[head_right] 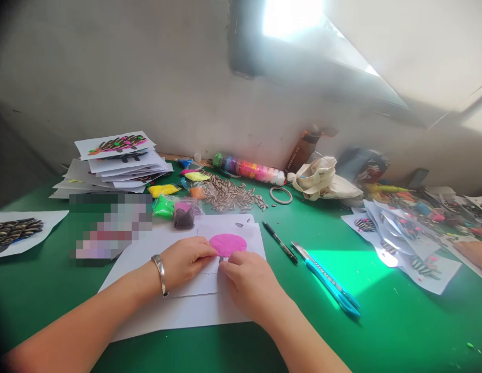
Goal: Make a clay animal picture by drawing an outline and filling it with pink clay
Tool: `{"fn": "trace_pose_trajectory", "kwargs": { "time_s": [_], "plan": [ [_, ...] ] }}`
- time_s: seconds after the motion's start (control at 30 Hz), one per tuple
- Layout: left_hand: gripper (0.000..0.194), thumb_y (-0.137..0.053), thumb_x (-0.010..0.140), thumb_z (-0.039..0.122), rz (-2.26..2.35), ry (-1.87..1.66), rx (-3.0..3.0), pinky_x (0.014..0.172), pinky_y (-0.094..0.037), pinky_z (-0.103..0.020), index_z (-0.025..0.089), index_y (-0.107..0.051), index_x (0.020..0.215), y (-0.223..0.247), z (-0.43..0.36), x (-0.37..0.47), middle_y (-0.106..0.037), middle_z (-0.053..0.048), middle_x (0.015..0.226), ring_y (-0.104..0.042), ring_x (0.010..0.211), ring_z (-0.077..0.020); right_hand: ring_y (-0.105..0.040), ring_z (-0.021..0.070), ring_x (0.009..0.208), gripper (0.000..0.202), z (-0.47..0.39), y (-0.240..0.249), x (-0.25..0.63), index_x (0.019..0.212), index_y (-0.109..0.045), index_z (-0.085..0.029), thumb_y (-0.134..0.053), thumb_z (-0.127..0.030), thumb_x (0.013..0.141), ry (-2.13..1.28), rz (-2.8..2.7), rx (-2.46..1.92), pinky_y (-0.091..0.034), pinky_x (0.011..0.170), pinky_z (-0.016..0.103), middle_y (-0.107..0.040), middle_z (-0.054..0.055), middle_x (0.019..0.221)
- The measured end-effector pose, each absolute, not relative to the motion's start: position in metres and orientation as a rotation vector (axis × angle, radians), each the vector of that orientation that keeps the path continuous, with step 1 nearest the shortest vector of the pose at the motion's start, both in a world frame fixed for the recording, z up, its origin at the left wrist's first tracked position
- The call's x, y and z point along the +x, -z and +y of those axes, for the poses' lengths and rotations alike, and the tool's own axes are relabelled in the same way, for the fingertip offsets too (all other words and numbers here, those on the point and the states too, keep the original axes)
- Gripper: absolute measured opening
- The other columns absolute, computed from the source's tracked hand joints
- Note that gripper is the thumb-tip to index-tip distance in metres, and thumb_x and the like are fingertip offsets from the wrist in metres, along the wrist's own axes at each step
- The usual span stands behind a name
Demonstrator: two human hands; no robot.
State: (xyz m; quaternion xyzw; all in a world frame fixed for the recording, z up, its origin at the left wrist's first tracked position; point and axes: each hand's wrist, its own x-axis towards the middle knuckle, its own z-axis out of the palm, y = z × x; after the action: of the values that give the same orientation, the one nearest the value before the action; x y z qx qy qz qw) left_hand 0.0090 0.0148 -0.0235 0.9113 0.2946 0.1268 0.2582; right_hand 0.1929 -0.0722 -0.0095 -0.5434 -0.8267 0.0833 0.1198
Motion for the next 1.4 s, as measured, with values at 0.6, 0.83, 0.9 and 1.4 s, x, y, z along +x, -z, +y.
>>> {"fn": "trace_pose_trajectory", "kwargs": {
  "time_s": [0.6, 0.83, 0.9, 1.4],
  "plan": [
    [0.025, -0.039, 0.089, 0.021, 0.814, -0.142, 2.792, 0.065, -0.045, -0.031, 0.019, -0.062, 0.078, 0.024, -0.005, 0.009, -0.058, -0.006, 0.083, -0.054, 0.076, -0.0202, -0.051, 0.0160, 0.075, 0.031, -0.071, 0.005, 0.202, 0.092, -0.067, -0.023, -0.047, -0.003, 0.080, -0.223, -2.386, -1.600, -0.040, 0.065, 0.027, -0.057, 0.003, 0.076],
    [0.025, -0.038, 0.089, 0.021, 0.838, -0.174, 2.788, 0.066, -0.044, -0.030, 0.019, -0.063, 0.087, 0.025, -0.006, 0.011, -0.058, -0.006, 0.084, -0.053, 0.076, -0.0197, -0.049, 0.0177, 0.074, 0.024, -0.070, 0.009, 0.195, 0.093, -0.065, -0.020, -0.049, -0.006, 0.082, -0.115, -2.468, -1.607, -0.038, 0.063, 0.029, -0.055, 0.005, 0.075],
    [0.026, -0.038, 0.089, 0.022, 0.842, -0.172, 2.788, 0.066, -0.043, -0.031, 0.019, -0.064, 0.087, 0.025, -0.007, 0.011, -0.058, -0.006, 0.085, -0.052, 0.075, -0.0198, -0.049, 0.0178, 0.074, 0.026, -0.070, 0.009, 0.196, 0.095, -0.065, -0.021, -0.049, -0.005, 0.081, -0.111, -2.463, -1.618, -0.038, 0.064, 0.029, -0.056, 0.005, 0.076],
    [0.026, -0.038, 0.091, 0.021, 0.832, -0.127, 2.791, 0.067, -0.046, -0.033, 0.018, -0.064, 0.091, 0.023, -0.005, 0.012, -0.060, -0.007, 0.087, -0.055, 0.078, -0.0219, -0.049, 0.0168, 0.071, 0.028, -0.067, 0.012, 0.195, 0.095, -0.066, -0.021, -0.048, -0.006, 0.080, -0.090, -2.449, -1.660, -0.037, 0.062, 0.028, -0.055, 0.004, 0.075]
  ]
}}
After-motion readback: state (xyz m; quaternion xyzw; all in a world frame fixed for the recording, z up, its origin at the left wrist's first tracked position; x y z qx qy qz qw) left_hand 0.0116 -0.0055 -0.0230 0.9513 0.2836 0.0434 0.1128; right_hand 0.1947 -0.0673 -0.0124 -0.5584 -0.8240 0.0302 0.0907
